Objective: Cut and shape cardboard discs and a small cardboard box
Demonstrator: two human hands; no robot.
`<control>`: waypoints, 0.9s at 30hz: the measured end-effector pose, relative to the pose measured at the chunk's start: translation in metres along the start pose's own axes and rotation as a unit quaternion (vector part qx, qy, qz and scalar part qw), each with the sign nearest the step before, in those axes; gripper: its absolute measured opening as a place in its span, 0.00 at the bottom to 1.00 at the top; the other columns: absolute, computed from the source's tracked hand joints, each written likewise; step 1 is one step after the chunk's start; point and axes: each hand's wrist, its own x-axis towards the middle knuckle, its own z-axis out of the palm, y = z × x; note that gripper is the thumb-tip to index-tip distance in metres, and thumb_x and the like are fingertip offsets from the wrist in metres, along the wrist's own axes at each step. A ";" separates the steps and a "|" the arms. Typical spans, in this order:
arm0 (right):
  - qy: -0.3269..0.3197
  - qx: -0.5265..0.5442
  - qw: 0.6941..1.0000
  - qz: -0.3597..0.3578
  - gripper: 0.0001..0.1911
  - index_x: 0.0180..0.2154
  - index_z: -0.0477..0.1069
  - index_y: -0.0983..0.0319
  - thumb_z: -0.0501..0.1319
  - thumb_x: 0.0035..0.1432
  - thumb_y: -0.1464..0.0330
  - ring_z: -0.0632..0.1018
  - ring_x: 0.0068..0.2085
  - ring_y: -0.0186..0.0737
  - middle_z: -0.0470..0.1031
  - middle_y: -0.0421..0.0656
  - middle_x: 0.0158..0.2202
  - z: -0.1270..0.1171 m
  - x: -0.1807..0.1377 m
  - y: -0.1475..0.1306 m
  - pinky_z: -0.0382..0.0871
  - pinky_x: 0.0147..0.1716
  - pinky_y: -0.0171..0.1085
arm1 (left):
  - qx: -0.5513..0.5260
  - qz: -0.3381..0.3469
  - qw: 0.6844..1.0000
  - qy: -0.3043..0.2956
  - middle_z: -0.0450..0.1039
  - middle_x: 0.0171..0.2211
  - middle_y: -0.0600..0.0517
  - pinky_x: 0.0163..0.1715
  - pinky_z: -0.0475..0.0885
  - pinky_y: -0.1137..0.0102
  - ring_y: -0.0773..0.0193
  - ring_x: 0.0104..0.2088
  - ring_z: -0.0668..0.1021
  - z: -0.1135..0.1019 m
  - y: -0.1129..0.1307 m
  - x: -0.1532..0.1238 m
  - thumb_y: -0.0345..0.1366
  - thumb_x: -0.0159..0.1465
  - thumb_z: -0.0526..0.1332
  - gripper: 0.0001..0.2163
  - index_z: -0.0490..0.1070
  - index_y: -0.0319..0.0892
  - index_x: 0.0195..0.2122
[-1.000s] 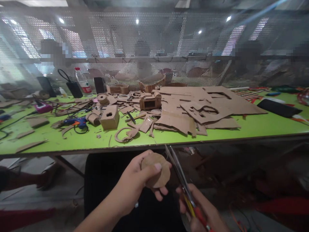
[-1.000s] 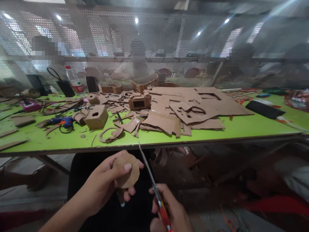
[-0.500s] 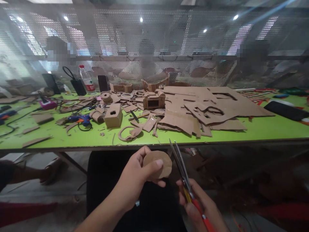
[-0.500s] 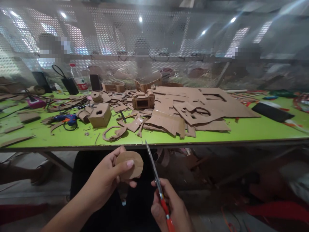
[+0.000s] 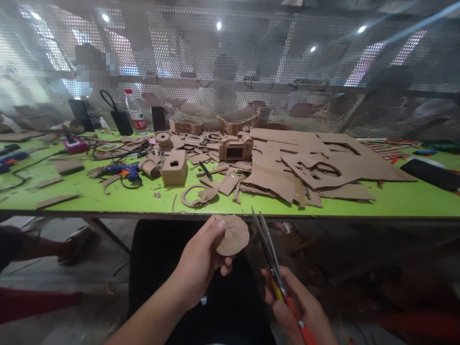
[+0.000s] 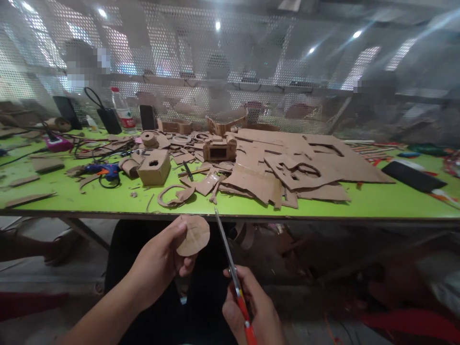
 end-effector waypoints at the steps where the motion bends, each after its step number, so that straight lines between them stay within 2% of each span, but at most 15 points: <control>1: 0.015 -0.002 1.000 -0.003 0.24 0.48 0.73 0.59 0.63 0.59 0.49 0.73 0.27 0.37 0.74 0.44 0.31 0.002 0.000 -0.001 0.68 0.27 0.33 | -0.005 -0.001 1.000 0.004 0.67 0.19 0.58 0.13 0.61 0.80 0.73 0.16 0.67 -0.001 0.000 0.000 0.49 0.52 0.68 0.20 0.67 0.40 0.36; 4: 0.073 -0.001 0.997 -0.008 0.25 0.45 0.73 0.58 0.62 0.58 0.46 0.69 0.25 0.34 0.71 0.40 0.28 0.013 -0.002 -0.006 0.63 0.25 0.32 | -0.015 0.000 1.000 0.003 0.67 0.19 0.58 0.13 0.61 0.80 0.73 0.17 0.67 -0.004 0.000 0.000 0.52 0.53 0.68 0.22 0.67 0.40 0.36; 6: 0.087 -0.006 0.996 -0.009 0.26 0.44 0.72 0.58 0.61 0.57 0.44 0.67 0.24 0.33 0.70 0.39 0.27 0.019 -0.002 -0.009 0.61 0.24 0.32 | -0.005 0.005 1.000 -0.011 0.66 0.19 0.59 0.12 0.62 0.81 0.74 0.16 0.66 -0.007 0.000 0.000 0.50 0.53 0.70 0.21 0.66 0.40 0.37; 9: 0.092 -0.035 0.995 0.003 0.27 0.46 0.71 0.59 0.61 0.57 0.44 0.69 0.25 0.34 0.71 0.39 0.28 0.023 -0.002 -0.010 0.63 0.24 0.32 | 0.029 0.023 0.999 -0.036 0.69 0.21 0.59 0.12 0.66 0.81 0.74 0.16 0.68 -0.010 0.001 -0.002 0.44 0.52 0.72 0.20 0.64 0.41 0.36; 13: 0.103 -0.131 0.986 -0.018 0.26 0.49 0.73 0.59 0.60 0.58 0.48 0.76 0.28 0.38 0.75 0.41 0.31 0.022 -0.001 -0.005 0.70 0.29 0.33 | 0.041 0.053 0.996 -0.060 0.75 0.25 0.56 0.17 0.75 0.75 0.68 0.20 0.77 -0.008 0.003 -0.007 0.37 0.52 0.73 0.19 0.60 0.43 0.33; 17: 0.167 -0.261 0.943 -0.119 0.22 0.50 0.74 0.57 0.60 0.61 0.52 0.81 0.42 0.46 0.80 0.47 0.43 0.022 0.002 -0.003 0.75 0.41 0.37 | 0.060 0.058 0.993 -0.081 0.73 0.24 0.57 0.18 0.73 0.78 0.70 0.21 0.75 -0.008 0.004 -0.014 0.33 0.53 0.69 0.14 0.65 0.42 0.36; 21: 0.190 -0.365 0.889 -0.203 0.21 0.52 0.73 0.55 0.57 0.65 0.51 0.81 0.41 0.46 0.79 0.47 0.42 0.014 0.006 -0.007 0.75 0.35 0.38 | 0.088 0.063 0.991 -0.081 0.70 0.22 0.58 0.15 0.66 0.81 0.71 0.19 0.73 -0.009 0.002 -0.019 0.36 0.56 0.67 0.10 0.66 0.42 0.35; 23: 0.194 -0.383 0.878 -0.212 0.21 0.54 0.71 0.54 0.57 0.65 0.52 0.81 0.41 0.45 0.79 0.46 0.42 0.008 0.007 -0.009 0.76 0.35 0.37 | 0.092 0.055 0.991 -0.085 0.70 0.22 0.58 0.15 0.66 0.81 0.72 0.18 0.73 -0.009 0.001 -0.021 0.37 0.56 0.67 0.10 0.65 0.42 0.32; 27: 0.203 -0.390 0.880 -0.182 0.19 0.52 0.72 0.53 0.58 0.64 0.53 0.81 0.42 0.45 0.79 0.44 0.44 -0.004 0.010 -0.015 0.76 0.39 0.38 | 0.062 0.061 0.992 -0.092 0.72 0.24 0.56 0.17 0.69 0.80 0.71 0.20 0.75 -0.009 0.002 -0.020 0.38 0.56 0.69 0.13 0.64 0.41 0.30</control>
